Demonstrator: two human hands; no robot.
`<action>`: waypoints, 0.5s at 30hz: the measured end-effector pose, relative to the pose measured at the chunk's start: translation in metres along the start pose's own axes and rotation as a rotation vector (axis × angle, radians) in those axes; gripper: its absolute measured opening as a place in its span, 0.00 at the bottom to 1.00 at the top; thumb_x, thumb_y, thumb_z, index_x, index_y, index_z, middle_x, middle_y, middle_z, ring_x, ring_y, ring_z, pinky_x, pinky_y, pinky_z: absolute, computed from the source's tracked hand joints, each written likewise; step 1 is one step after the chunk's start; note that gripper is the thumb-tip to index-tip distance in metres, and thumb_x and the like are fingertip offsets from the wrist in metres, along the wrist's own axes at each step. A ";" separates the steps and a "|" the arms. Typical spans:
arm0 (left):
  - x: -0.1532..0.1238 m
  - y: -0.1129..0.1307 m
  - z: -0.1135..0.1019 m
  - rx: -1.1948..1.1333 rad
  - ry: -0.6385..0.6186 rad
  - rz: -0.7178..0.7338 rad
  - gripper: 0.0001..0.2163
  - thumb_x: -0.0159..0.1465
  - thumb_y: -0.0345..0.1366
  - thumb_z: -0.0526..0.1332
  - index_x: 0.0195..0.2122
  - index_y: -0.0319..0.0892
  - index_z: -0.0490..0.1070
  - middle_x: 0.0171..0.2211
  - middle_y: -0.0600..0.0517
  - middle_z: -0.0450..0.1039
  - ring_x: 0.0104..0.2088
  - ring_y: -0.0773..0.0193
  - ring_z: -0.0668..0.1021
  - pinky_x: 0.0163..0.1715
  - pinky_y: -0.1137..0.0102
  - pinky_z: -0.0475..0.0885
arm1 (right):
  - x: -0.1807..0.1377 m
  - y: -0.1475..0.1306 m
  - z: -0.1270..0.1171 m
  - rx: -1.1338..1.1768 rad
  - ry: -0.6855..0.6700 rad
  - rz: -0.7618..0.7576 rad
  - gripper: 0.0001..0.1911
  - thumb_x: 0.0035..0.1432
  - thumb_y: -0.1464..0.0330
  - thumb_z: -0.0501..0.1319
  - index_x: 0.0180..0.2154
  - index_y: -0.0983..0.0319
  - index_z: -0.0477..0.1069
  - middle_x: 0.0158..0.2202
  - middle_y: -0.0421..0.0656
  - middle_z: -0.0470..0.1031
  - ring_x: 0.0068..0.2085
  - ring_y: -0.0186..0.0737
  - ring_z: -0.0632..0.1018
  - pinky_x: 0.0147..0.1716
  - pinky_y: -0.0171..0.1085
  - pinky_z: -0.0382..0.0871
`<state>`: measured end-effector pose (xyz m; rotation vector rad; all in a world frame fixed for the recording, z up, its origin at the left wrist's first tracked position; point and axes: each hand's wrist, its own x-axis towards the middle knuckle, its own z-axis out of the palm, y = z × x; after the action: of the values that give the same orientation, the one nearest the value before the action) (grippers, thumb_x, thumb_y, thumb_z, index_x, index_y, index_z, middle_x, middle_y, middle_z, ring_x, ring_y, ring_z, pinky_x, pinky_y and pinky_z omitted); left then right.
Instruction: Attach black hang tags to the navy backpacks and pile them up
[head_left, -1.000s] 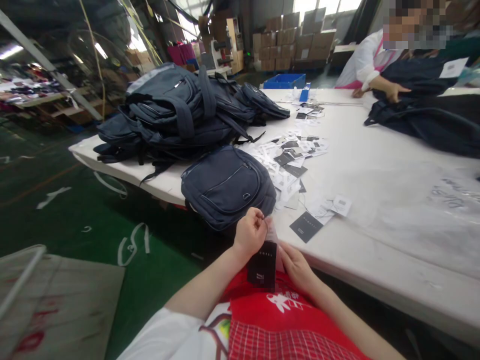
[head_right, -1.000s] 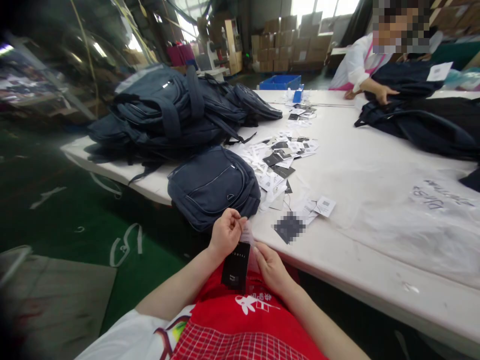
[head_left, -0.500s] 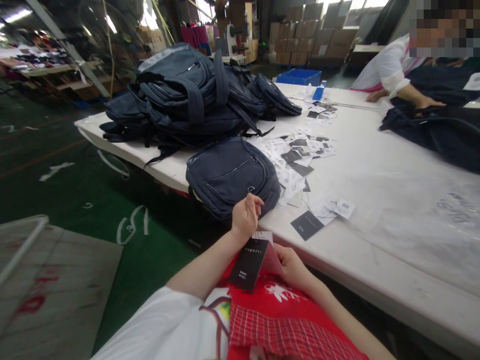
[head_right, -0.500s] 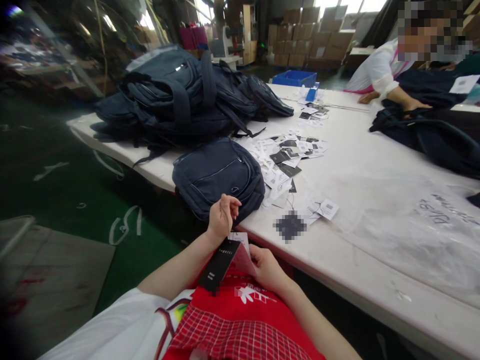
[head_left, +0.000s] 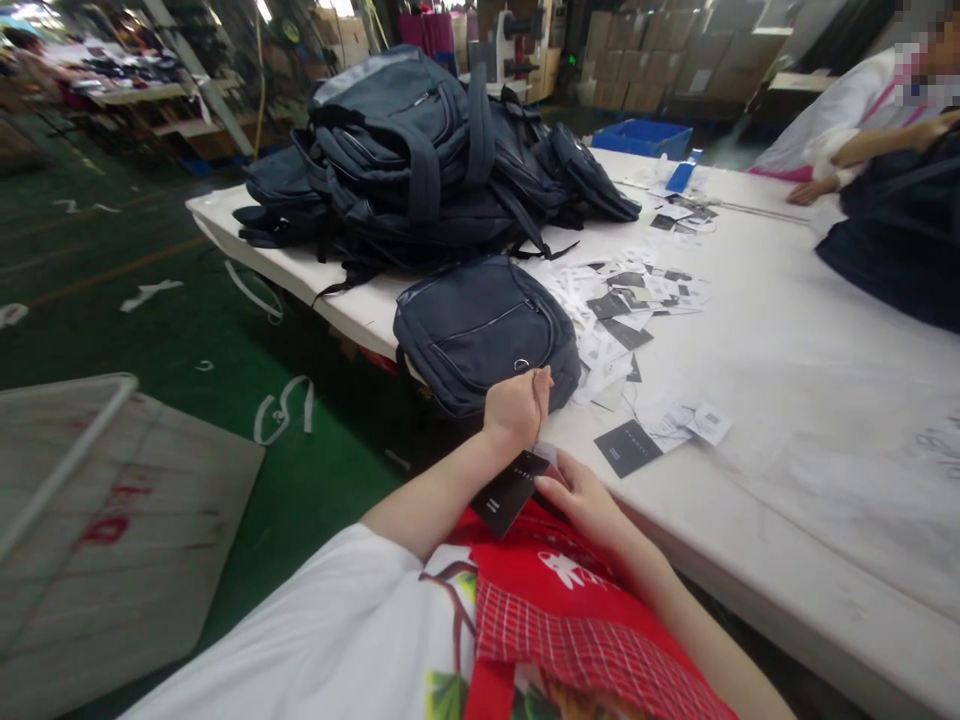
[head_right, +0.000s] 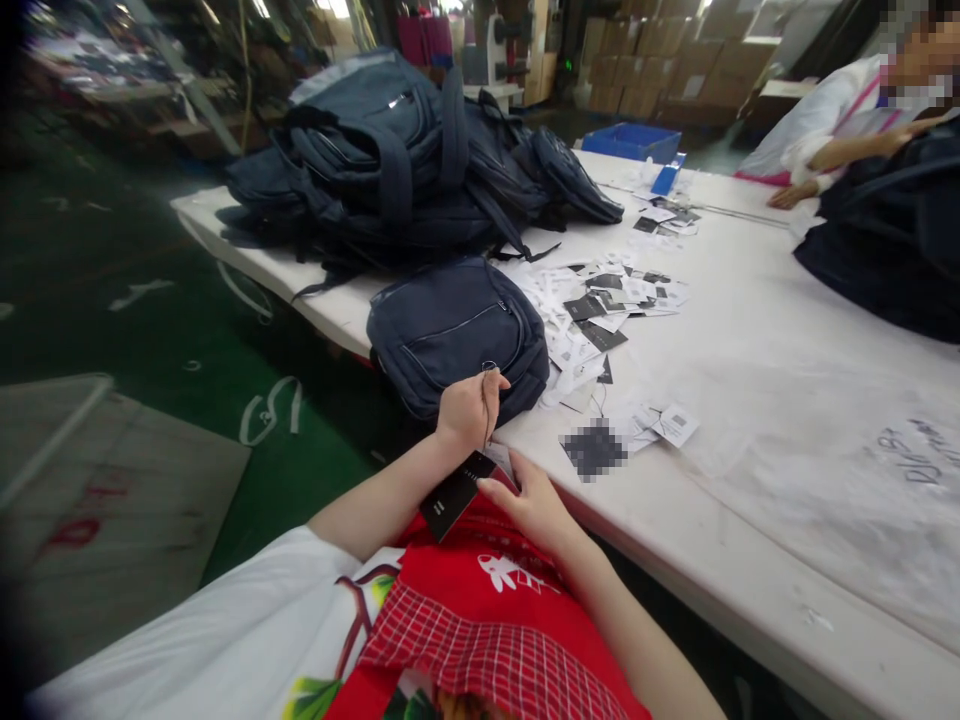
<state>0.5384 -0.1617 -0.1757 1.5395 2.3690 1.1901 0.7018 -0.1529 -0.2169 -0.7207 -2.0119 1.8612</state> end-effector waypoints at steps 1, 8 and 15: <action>0.004 0.001 -0.001 -0.027 -0.029 -0.025 0.25 0.72 0.44 0.41 0.34 0.40 0.75 0.30 0.47 0.79 0.29 0.64 0.79 0.33 0.70 0.68 | 0.002 -0.001 0.002 -0.033 0.015 -0.002 0.21 0.60 0.56 0.59 0.49 0.62 0.71 0.44 0.46 0.78 0.44 0.48 0.77 0.46 0.44 0.70; 0.031 -0.002 0.006 -0.432 -0.142 -0.229 0.29 0.69 0.53 0.39 0.33 0.40 0.73 0.15 0.54 0.69 0.16 0.69 0.71 0.23 0.74 0.66 | 0.024 0.005 0.031 -0.226 0.194 -0.046 0.11 0.61 0.62 0.54 0.36 0.62 0.71 0.32 0.44 0.78 0.33 0.43 0.75 0.35 0.39 0.68; 0.031 0.001 0.003 -0.542 -0.119 -0.192 0.29 0.69 0.52 0.38 0.34 0.38 0.74 0.24 0.46 0.75 0.26 0.61 0.77 0.29 0.68 0.71 | 0.055 0.023 0.026 -0.097 0.387 -0.043 0.18 0.62 0.56 0.53 0.33 0.62 0.72 0.30 0.46 0.77 0.32 0.45 0.75 0.34 0.41 0.70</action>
<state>0.5254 -0.1343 -0.1669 1.1423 1.8513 1.4806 0.6457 -0.1437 -0.2490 -0.9706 -1.8557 1.4714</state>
